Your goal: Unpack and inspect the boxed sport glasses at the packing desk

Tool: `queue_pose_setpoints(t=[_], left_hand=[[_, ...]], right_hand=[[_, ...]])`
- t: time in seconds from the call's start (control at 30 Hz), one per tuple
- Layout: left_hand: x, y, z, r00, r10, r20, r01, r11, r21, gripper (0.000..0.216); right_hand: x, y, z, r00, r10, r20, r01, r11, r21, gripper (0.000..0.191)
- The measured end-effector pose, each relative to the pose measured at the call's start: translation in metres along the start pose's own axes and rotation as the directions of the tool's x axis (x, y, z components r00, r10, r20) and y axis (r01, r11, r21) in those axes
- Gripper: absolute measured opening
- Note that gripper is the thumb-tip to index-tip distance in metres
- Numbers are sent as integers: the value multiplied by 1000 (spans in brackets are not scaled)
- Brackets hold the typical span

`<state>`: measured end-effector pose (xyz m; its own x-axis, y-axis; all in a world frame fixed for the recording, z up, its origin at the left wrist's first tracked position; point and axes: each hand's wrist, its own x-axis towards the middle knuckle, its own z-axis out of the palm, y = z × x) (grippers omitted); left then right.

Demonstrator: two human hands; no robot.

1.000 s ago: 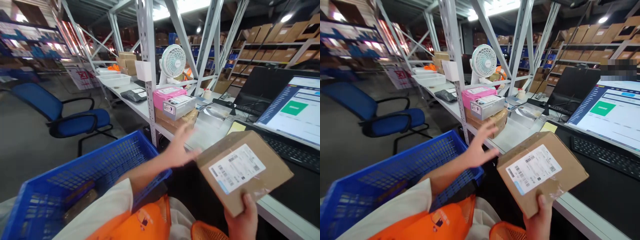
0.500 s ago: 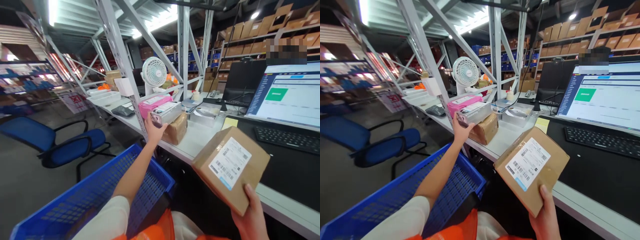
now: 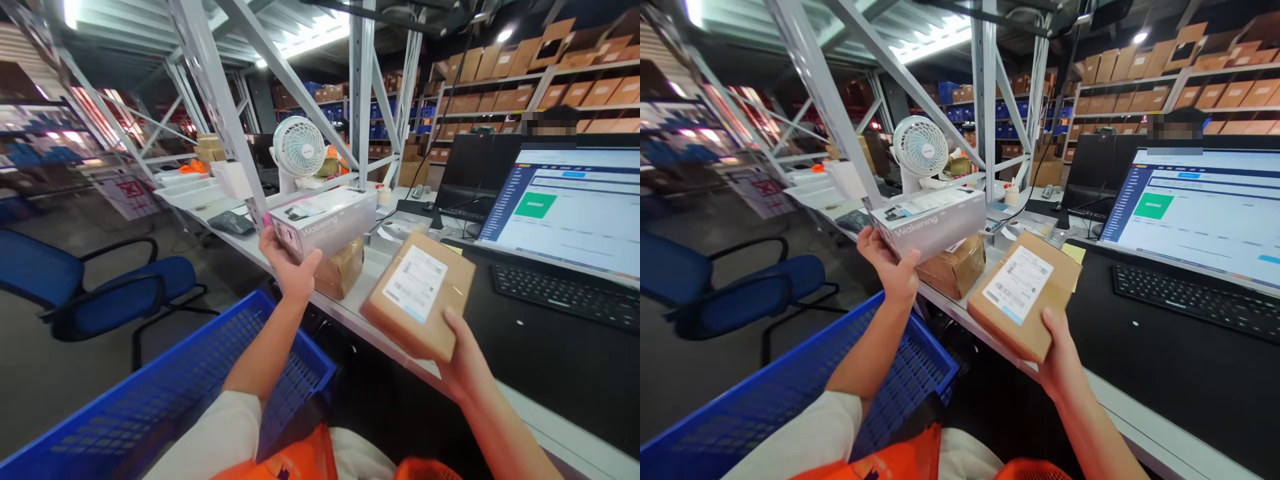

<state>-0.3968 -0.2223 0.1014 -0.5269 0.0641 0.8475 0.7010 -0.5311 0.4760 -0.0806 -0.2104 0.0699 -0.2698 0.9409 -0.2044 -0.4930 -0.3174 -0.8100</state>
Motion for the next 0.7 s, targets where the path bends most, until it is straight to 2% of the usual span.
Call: queue_pose_setpoints(t=[0.17, 0.23, 0.33, 0.4, 0.43, 0.5, 0.57, 0.7], left_hand=[[19, 28, 22, 996, 51, 69, -48, 998, -32, 100], [26, 32, 27, 994, 58, 93, -52, 996, -66, 99], [33, 28, 30, 994, 55, 98, -54, 998, -15, 96], [35, 17, 30, 996, 3, 86, -12, 994, 105, 95], [35, 9, 30, 996, -36, 77, 22, 985, 173, 95], [35, -7, 29, 992, -104, 73, 80, 957, 277, 95], [36, -23, 28, 988, -117, 97, 80, 943, 323, 98], [38, -46, 34, 980, -111, 167, 38, 921, 389, 102]], right_hand=[[42, -15, 59, 981, -56, 187, 76, 992, -104, 69], [63, -16, 86, 975, -66, 213, 100, 983, -153, 67], [95, -14, 128, 979, -25, 202, 72, 971, -227, 67], [114, -8, 150, 967, 8, 254, 73, 949, -307, 63], [123, -4, 158, 955, -1, 298, 113, 926, -360, 62], [140, 7, 166, 924, -60, 379, 239, 862, -447, 62], [155, 19, 166, 899, -135, 416, 349, 796, -495, 64], [177, 34, 158, 883, -235, 406, 442, 705, -554, 73]])
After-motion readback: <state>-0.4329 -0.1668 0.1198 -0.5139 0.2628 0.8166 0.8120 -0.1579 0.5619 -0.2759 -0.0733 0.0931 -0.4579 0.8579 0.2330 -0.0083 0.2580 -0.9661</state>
